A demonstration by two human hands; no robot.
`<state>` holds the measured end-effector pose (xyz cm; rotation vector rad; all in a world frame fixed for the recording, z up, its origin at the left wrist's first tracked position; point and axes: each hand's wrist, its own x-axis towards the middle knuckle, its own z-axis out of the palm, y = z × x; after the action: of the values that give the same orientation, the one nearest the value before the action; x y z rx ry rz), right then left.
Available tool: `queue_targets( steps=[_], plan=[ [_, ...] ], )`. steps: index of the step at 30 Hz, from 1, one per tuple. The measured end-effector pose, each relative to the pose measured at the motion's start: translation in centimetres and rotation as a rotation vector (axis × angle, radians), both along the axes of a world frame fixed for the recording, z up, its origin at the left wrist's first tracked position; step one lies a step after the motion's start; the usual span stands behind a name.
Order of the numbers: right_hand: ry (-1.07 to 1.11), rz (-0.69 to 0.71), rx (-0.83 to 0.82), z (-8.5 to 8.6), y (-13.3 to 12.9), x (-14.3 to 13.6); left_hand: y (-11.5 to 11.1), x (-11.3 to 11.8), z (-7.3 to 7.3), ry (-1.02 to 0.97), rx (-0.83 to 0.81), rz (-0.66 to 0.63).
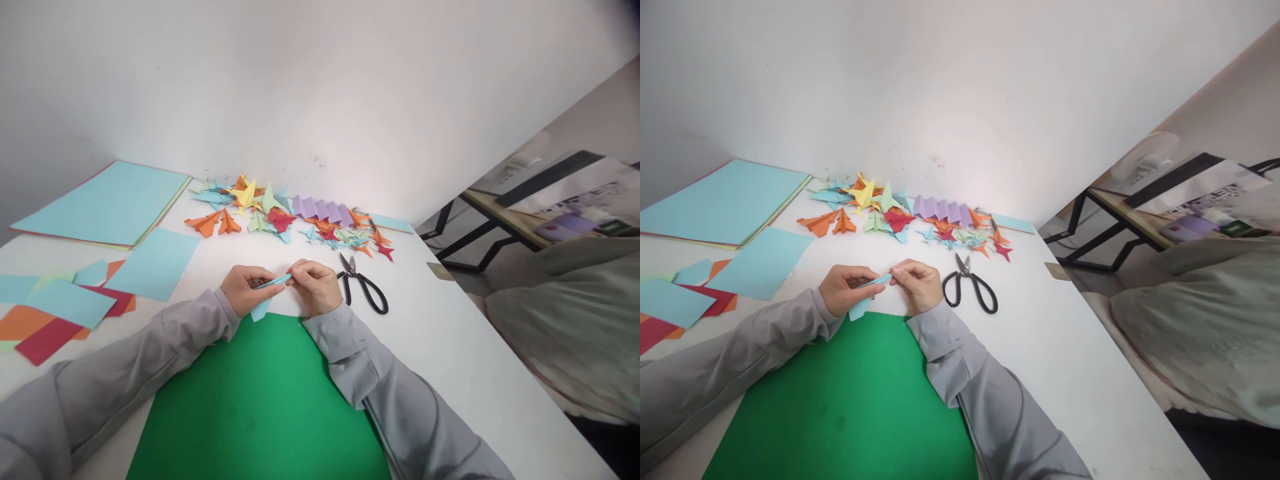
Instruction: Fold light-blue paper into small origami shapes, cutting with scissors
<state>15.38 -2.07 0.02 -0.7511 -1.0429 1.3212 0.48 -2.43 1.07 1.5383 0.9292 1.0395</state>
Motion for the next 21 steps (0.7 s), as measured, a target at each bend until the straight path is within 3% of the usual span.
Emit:
queue_targets(
  steps=[4,8,12,21],
  plan=[
    [-0.053,0.017,-0.020,-0.03,-0.07,0.16,-0.06,-0.08,0.15,0.008,0.113,0.032],
    [-0.183,0.062,0.067,-0.25,-0.08,0.19,-0.24,-0.09,0.44,0.078,0.214,0.043],
    [-0.153,0.031,0.089,-0.61,0.11,0.21,-0.36,-0.14,0.49,0.129,0.278,0.060],
    [-0.176,0.016,0.080,-0.41,-0.07,0.16,-0.43,-0.23,0.40,0.141,0.273,0.090]
  ],
)
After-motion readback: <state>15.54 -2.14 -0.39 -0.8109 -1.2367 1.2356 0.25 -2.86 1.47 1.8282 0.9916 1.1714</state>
